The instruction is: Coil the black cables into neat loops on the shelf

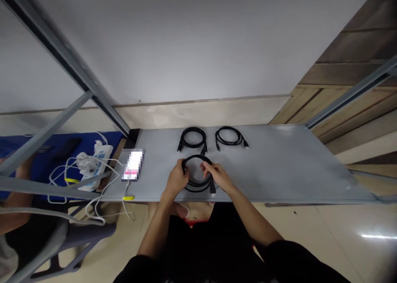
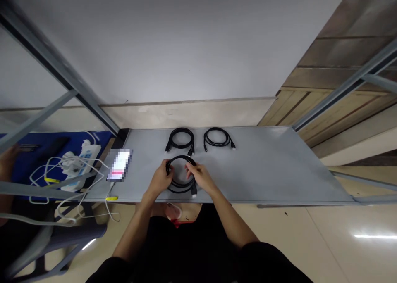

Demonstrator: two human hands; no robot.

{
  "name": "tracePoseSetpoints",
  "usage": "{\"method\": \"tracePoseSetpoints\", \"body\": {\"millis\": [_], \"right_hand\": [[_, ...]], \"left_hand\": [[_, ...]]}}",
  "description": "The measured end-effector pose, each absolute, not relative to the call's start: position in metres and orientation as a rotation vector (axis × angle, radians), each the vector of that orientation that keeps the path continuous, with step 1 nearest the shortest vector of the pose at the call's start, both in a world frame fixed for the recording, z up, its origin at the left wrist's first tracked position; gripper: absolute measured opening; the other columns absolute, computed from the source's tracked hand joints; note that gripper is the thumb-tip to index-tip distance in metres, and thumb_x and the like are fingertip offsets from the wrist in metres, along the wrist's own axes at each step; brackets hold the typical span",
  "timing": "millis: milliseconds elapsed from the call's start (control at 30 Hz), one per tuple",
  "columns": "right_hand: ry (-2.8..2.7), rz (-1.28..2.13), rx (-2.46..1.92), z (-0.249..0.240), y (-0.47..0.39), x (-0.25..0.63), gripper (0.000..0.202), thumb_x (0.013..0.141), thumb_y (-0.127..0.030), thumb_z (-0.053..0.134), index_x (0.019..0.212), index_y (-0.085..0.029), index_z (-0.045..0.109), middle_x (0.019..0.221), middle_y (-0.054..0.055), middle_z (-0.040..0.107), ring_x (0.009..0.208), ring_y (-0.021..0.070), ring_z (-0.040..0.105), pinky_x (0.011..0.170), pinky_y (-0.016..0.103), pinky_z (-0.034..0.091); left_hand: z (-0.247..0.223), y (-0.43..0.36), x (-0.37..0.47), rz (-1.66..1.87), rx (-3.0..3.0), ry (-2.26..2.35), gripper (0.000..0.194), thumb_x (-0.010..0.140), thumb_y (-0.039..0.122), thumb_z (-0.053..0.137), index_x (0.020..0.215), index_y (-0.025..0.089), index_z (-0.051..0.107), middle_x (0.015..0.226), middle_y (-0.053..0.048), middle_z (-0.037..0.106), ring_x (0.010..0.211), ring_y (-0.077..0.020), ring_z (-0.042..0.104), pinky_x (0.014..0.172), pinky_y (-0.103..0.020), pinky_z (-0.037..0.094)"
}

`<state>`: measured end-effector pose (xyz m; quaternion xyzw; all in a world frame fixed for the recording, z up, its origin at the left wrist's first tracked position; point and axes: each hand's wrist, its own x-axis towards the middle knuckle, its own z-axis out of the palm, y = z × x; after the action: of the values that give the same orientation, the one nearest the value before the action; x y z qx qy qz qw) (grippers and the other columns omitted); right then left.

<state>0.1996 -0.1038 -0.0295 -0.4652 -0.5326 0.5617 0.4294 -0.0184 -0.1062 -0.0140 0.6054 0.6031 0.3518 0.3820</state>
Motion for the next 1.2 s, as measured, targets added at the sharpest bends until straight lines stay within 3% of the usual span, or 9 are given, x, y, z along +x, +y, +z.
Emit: {"method": "tracePoseSetpoints", "body": {"millis": [133, 267, 367, 467, 567, 633, 767, 1033, 1200], "right_hand": [[-1.314, 1.445, -1.109, -0.033, -0.105, 0.209, 0.074, 0.083, -0.090, 0.073, 0.046, -0.026, 0.066, 0.120, 0.012, 0.083, 0.124, 0.0335, 0.072, 0.114, 0.048, 0.051], [-1.231, 1.488, -1.019, -0.035, -0.105, 0.226, 0.069, 0.078, -0.082, 0.083, 0.044, -0.026, 0.061, 0.136, 0.009, 0.081, 0.141, 0.0372, 0.066, 0.114, 0.048, 0.053], [-1.127, 1.492, -1.039, -0.041, -0.106, 0.214, 0.060, 0.076, -0.079, 0.087, 0.059, -0.026, 0.066, 0.126, 0.009, 0.083, 0.124, 0.0335, 0.074, 0.106, 0.047, 0.059], [-0.862, 1.538, -0.984, -0.049, -0.109, 0.187, 0.060, 0.077, -0.084, 0.084, 0.086, -0.027, 0.065, 0.109, 0.005, 0.082, 0.089, 0.0244, 0.078, 0.079, 0.040, 0.064], [-0.700, 1.485, -0.946, -0.051, -0.109, 0.172, 0.060, 0.081, -0.080, 0.083, 0.110, -0.030, 0.065, 0.086, -0.003, 0.072, 0.056, 0.0130, 0.060, 0.054, 0.029, 0.051], [-0.662, 1.484, -0.954, -0.048, -0.106, 0.175, 0.060, 0.081, -0.070, 0.087, 0.120, -0.030, 0.067, 0.074, -0.008, 0.061, 0.047, 0.0092, 0.046, 0.047, 0.026, 0.042], [-0.639, 1.553, -0.986, -0.036, -0.100, 0.196, 0.054, 0.071, -0.054, 0.095, 0.111, -0.026, 0.073, 0.070, -0.007, 0.058, 0.049, 0.0089, 0.043, 0.046, 0.026, 0.039], [-0.959, 1.381, -1.226, -0.028, -0.096, 0.200, 0.051, 0.075, -0.070, 0.087, 0.079, -0.024, 0.064, 0.066, -0.003, 0.063, 0.041, 0.0093, 0.044, 0.037, 0.027, 0.035], [-1.079, 1.372, -1.188, -0.034, -0.098, 0.186, 0.053, 0.081, -0.075, 0.081, 0.090, -0.025, 0.067, 0.072, -0.001, 0.069, 0.044, 0.0121, 0.054, 0.036, 0.026, 0.041]], "left_hand": [[-0.009, -0.101, -0.029, 0.738, 1.598, 1.717, 0.036, 0.081, -0.003, 0.054, 0.106, 0.022, 0.063, 0.107, -0.010, 0.080, 0.094, -0.0255, 0.075, 0.092, -0.037, 0.054], [0.005, -0.093, -0.049, 0.674, 1.598, 1.796, 0.023, 0.084, 0.002, 0.052, 0.085, 0.023, 0.060, 0.087, -0.007, 0.075, 0.088, -0.0254, 0.071, 0.085, -0.034, 0.049], [0.006, -0.089, -0.044, 0.775, 1.450, 1.631, 0.020, 0.082, 0.005, 0.049, 0.079, 0.024, 0.056, 0.071, -0.001, 0.065, 0.071, -0.0207, 0.063, 0.075, -0.031, 0.046], [-0.001, -0.091, -0.027, 0.890, 1.290, 1.473, 0.015, 0.078, 0.010, 0.052, 0.080, 0.025, 0.050, 0.063, 0.004, 0.058, 0.064, -0.0177, 0.056, 0.070, -0.030, 0.044], [-0.004, -0.099, -0.020, 0.922, 1.165, 1.346, 0.007, 0.080, 0.024, 0.060, 0.086, 0.023, 0.056, 0.072, 0.002, 0.062, 0.071, -0.0174, 0.059, 0.068, -0.028, 0.044], [-0.001, -0.104, -0.025, 0.879, 1.068, 1.202, 0.026, 0.083, 0.040, 0.067, 0.099, 0.020, 0.067, 0.087, -0.002, 0.069, 0.081, -0.0188, 0.065, 0.069, -0.028, 0.047], [0.011, -0.110, -0.045, 0.717, 1.111, 1.024, 0.057, 0.081, 0.057, 0.083, 0.118, 0.015, 0.075, 0.093, -0.004, 0.071, 0.081, -0.0170, 0.065, 0.074, -0.029, 0.050], [0.009, -0.108, -0.040, 0.651, 1.346, 1.194, 0.062, 0.094, 0.081, 0.064, 0.079, 0.021, 0.055, 0.065, 0.004, 0.057, 0.057, -0.0118, 0.051, 0.057, -0.025, 0.041], [0.001, -0.096, -0.025, 0.807, 1.437, 1.211, 0.047, 0.099, 0.063, 0.066, 0.109, 0.017, 0.067, 0.089, -0.004, 0.072, 0.076, -0.0185, 0.068, 0.073, -0.032, 0.058]]}}
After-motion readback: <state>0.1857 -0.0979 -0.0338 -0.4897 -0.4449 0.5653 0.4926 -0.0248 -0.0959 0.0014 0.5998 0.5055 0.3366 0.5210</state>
